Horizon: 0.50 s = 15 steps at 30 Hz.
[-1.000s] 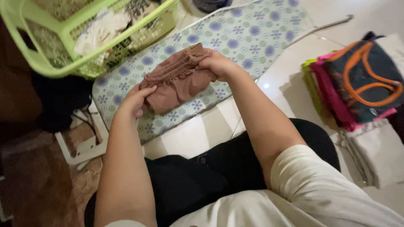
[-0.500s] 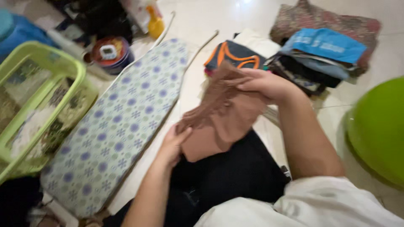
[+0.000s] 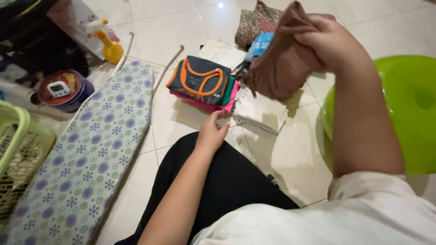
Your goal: The person folds several items of clothing including a brown pair of shorts, white t-shirts, and a colorful patterned top, and places them into a dresser drawer.
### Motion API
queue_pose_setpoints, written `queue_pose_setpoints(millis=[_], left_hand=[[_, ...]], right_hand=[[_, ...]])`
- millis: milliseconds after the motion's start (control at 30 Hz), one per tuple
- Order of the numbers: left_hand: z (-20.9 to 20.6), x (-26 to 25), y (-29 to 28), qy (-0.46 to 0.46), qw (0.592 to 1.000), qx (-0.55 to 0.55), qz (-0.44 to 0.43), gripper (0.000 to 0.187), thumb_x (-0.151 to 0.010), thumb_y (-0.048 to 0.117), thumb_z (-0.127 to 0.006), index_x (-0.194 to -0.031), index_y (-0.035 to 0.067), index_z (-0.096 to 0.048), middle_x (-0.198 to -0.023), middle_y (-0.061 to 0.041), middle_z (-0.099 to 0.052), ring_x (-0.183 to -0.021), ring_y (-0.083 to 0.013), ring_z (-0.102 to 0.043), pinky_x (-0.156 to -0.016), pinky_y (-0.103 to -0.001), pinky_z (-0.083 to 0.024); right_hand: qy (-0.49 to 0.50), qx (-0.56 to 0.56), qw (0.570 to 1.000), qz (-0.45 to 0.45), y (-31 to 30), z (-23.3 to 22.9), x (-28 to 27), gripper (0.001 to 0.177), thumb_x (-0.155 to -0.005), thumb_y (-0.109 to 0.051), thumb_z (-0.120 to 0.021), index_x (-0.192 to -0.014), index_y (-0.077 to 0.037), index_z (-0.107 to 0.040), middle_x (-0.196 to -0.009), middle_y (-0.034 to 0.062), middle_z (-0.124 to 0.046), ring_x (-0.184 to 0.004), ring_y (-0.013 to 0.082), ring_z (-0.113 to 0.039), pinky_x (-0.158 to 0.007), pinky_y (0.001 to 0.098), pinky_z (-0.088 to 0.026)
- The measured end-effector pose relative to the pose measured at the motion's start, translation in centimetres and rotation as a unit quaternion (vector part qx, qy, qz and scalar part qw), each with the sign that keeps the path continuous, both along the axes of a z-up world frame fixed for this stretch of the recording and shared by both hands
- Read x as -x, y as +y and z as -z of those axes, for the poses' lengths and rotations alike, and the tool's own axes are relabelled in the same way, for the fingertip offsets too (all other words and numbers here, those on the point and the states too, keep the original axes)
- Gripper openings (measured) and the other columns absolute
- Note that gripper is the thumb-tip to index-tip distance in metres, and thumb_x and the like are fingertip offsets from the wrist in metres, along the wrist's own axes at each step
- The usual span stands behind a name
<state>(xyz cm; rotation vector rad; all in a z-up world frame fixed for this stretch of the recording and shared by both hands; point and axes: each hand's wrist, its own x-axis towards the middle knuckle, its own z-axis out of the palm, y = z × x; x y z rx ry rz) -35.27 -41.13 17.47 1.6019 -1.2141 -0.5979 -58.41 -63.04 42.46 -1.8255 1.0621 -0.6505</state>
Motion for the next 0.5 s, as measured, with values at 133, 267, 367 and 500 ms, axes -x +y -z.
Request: queue_pose_setpoints(millis=[133,267,367,500], left_hand=[[0.1,-1.2,0.9,0.018,0.998,-0.05,-0.032,0.035,-0.09,0.016,-0.073,-0.123,0.007,-0.067,-0.109,-0.012,-0.078,-0.084,-0.0218,-0.075,-0.078,-0.035,-0.059],[0.2,-1.7,1.6,0.132,0.989,-0.05,-0.047,0.029,-0.09,0.013,-0.07,-0.117,0.003,-0.067,-0.099,-0.009,-0.076,-0.08,-0.0142,-0.074,-0.071,-0.031,-0.06],[-0.1,-1.5,1.8,0.181,0.982,-0.039,-0.04,0.026,-0.09,0.012,-0.068,-0.114,0.001,-0.067,-0.093,-0.005,-0.074,-0.078,-0.0102,-0.071,-0.067,-0.028,-0.06],[-0.9,-1.4,2.2,0.124,0.989,-0.076,-0.037,0.023,-0.091,0.012,-0.069,-0.111,0.001,-0.07,-0.084,-0.007,-0.075,-0.073,-0.0127,-0.071,-0.068,-0.027,-0.057]], right_hand=[[-0.055,0.034,0.998,0.0,-7.7,3.3,-3.0,0.038,-0.097,-0.016,-0.066,-0.134,-0.003,-0.065,-0.108,0.0016,-0.072,-0.092,0.0119,-0.068,-0.07,0.0268,-0.055],[-0.067,-0.032,0.996,0.052,-15.8,5.7,-4.1,0.034,-0.1,-0.022,-0.064,-0.13,-0.005,-0.063,-0.107,0.0061,-0.069,-0.09,0.0187,-0.065,-0.068,0.0343,-0.052],[-0.091,-0.059,0.99,0.088,-20.3,7.4,-2.3,0.034,-0.101,-0.025,-0.061,-0.131,-0.008,-0.061,-0.112,0.0073,-0.068,-0.095,0.0209,-0.065,-0.072,0.0377,-0.053],[-0.108,-0.093,0.981,0.13,-24.4,12.7,1.8,0.035,-0.103,-0.029,-0.058,-0.134,-0.013,-0.057,-0.12,0.0089,-0.068,-0.101,0.0238,-0.066,-0.077,0.0422,-0.054]])
